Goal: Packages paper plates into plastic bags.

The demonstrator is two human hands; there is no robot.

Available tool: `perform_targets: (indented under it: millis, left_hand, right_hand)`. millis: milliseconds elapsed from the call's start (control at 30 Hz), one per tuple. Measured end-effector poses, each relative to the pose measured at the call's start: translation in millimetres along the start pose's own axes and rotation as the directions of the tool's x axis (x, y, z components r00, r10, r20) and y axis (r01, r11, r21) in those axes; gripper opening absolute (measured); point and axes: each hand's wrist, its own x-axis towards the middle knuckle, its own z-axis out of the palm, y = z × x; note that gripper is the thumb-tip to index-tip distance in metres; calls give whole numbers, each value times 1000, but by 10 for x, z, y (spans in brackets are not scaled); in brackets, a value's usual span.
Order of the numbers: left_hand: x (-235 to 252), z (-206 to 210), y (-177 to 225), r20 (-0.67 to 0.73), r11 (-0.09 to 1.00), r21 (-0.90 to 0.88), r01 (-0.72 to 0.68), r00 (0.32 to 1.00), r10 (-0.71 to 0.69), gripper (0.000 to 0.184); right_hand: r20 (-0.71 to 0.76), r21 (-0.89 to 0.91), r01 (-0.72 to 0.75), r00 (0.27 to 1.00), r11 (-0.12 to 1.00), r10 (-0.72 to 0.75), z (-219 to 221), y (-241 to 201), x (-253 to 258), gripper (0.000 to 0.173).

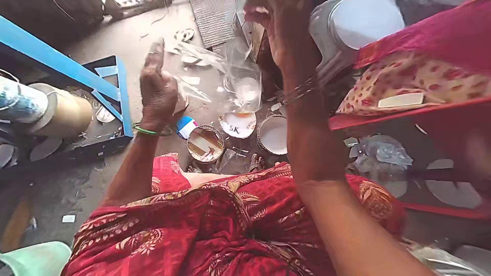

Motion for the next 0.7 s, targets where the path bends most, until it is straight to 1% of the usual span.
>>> perform_targets:
  millis: [33, 67, 100, 133, 167, 200, 233, 267, 300, 333, 367, 433, 500, 533, 567, 600, 633, 667, 700]
  left_hand:
    - [-3, -63, -45, -22, 997, 64, -51, 998, 53, 62]
    - [-14, -126, -102, -23, 990, 109, -89, 995, 92, 60]
    - [-39, -172, -172, -21, 986, 125, -111, 993, 115, 58]
    - [-67, -205, -255, -25, 987, 110, -118, 992, 122, 57]
    - [-116, -229, -321, -23, 995, 47, -82, 996, 83, 56]
    - [-179, -245, -363, -7, 998, -65, -15, 1000, 14, 54]
    - [-217, -250, -394, 21, 979, -199, 40, 999, -36, 54]
    - [-224, -238, -418, 40, 938, -340, 71, 997, -61, 54]
    - [-216, -223, -429, 55, 883, -459, 101, 995, -85, 57]
    - [-204, -205, -432, 50, 838, -531, 122, 992, -112, 56]
    - [-192, -187, -451, 41, 816, -565, 124, 992, -122, 54]
    - [-170, -141, -532, 14, 809, -578, 105, 993, -119, 45]
    - [-153, -90, -547, 28, 809, -576, 117, 992, -124, 38]
    - [-150, -66, -513, 40, 816, -562, 134, 990, -135, 33]
    - [-156, -50, -464, 54, 832, -532, 153, 988, -148, 29]
    - [-161, -35, -425, 63, 851, -499, 164, 986, -153, 29]
    - [-167, -26, -411, 75, 875, -456, 163, 987, -145, 35]
    - [-167, -18, -393, 91, 899, -412, 151, 988, -124, 40]
    - [-160, 5, -374, 89, 921, -367, 127, 991, -102, 41]
  right_hand:
    - [-113, -105, -31, 993, 994, 19, -141, 482, 20, 19]
    - [-176, -264, -139, 980, 954, 94, -304, 983, -59, 29]
    - [-194, -418, -285, 956, 863, 221, -478, 1462, -233, 37]
    - [-188, -537, -422, 904, 730, 384, -622, 1849, -453, 46]
    - [-192, -628, -524, 821, 576, 537, -719, 2153, -683, 58]
    - [-207, -691, -584, 724, 426, 658, -789, 2417, -905, 70]
    - [-241, -711, -623, 652, 326, 719, -849, 2692, -1115, 79]
    - [-284, -709, -656, 600, 258, 748, -883, 2908, -1286, 87]
    - [-328, -710, -675, 569, 200, 754, -908, 3097, -1426, 93]
    - [-367, -703, -692, 551, 165, 749, -921, 3235, -1550, 97]
    - [-390, -684, -715, 524, 143, 757, -937, 3334, -1646, 105]
    - [-441, -635, -764, 479, 114, 759, -991, 3503, -1760, 116]
    - [-492, -598, -794, 468, 105, 734, -1024, 3548, -1787, 115]
    - [-499, -592, -800, 458, 96, 736, -1018, 3521, -1781, 108]
    - [-484, -588, -802, 451, 103, 750, -992, 3480, -1770, 97]
    - [-463, -595, -796, 456, 115, 760, -962, 3445, -1749, 79]
    - [-441, -600, -790, 461, 129, 770, -932, 3420, -1722, 68]
    - [-424, -600, -785, 476, 154, 771, -904, 3397, -1700, 62]
    - [-411, -585, -788, 490, 190, 769, -880, 3357, -1684, 61]
